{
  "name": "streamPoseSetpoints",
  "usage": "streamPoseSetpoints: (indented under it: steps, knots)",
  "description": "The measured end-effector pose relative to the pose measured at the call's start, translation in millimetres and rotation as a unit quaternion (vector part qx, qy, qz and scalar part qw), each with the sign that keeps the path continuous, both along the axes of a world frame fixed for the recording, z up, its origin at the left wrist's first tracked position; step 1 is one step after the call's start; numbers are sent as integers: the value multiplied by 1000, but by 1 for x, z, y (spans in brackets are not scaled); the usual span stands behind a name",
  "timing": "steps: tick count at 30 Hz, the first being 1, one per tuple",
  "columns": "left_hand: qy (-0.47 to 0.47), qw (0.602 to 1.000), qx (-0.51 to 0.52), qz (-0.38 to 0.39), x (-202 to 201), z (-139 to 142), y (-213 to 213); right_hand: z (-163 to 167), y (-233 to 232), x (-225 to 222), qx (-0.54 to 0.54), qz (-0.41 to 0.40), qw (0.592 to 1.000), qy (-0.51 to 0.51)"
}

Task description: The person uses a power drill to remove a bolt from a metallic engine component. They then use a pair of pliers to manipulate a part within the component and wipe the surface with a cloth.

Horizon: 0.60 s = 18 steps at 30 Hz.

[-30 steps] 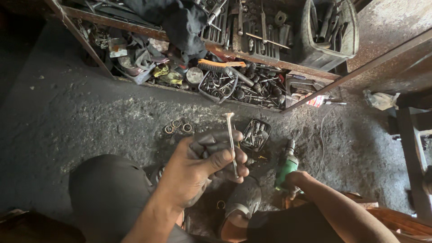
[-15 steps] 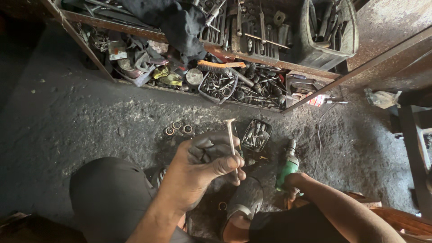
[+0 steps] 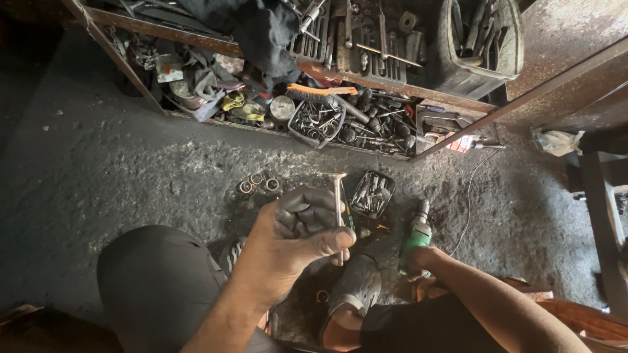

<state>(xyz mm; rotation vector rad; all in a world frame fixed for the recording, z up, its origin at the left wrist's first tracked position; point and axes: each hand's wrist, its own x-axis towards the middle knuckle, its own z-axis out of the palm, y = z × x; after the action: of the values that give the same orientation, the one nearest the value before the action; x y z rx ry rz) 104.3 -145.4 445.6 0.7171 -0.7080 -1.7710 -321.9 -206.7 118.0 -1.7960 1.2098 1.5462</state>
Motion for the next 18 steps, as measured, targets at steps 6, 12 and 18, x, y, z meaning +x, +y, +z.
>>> streamPoseSetpoints:
  steps: [6, 12, 18]
  knots:
    - [-3, 1000, 1, 5, -2, 1, 0, -1, -2, 7, 1, 16, 1000, -20]
    - [-91, 996, -7, 26, -2, 0, 1, 2, -2, 16, -5, 37, 998, -45]
    - [-155, 986, -14, 58, -5, -8, -2, 0, -3, 20, -18, 68, 995, -78]
